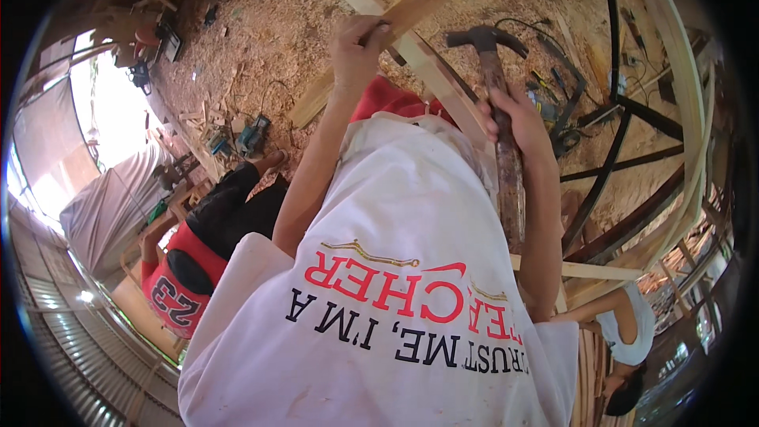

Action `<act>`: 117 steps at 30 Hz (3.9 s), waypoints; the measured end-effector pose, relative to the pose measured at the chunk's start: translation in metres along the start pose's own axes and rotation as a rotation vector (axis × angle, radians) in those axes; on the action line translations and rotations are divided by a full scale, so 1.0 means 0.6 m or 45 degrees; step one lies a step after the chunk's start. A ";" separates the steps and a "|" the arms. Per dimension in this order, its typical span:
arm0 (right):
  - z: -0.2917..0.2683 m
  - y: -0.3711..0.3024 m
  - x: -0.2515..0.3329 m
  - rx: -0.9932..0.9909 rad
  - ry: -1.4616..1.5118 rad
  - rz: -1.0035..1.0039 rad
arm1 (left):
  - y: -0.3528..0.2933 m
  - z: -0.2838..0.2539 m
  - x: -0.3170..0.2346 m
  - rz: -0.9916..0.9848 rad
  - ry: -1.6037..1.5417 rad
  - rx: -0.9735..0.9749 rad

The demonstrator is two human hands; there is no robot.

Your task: The person uses a measuring tape and pencil to mark wood, hammers nails into a wooden frame, and uses a hand saw to cut a piece of wood.

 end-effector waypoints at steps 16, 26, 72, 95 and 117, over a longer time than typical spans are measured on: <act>0.104 -0.097 0.080 -0.075 -1.130 -0.568 | -0.004 0.006 0.005 0.019 -0.024 -0.072; 0.237 -0.100 0.085 0.088 -1.618 -0.943 | -0.004 0.001 0.000 -0.011 -0.033 -0.056; 0.314 -0.157 0.145 -0.144 -1.304 -1.310 | -0.028 -0.034 0.064 -0.507 -0.474 -0.384; 0.124 -0.003 0.069 -0.146 -1.380 -0.921 | -0.007 -0.008 0.160 -1.088 -1.248 0.107; -0.030 -0.081 -0.011 -0.459 -0.217 -0.501 | -0.041 -0.020 0.007 -0.879 -1.062 1.251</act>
Point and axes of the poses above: each hand's wrist, its own y-axis towards the middle knuckle, its own z-axis out of the palm, x = y × z, the point moved 8 cm from there along y, towards the middle knuckle, and after that the axes turned 13 degrees about y, right-handed, at the moved point
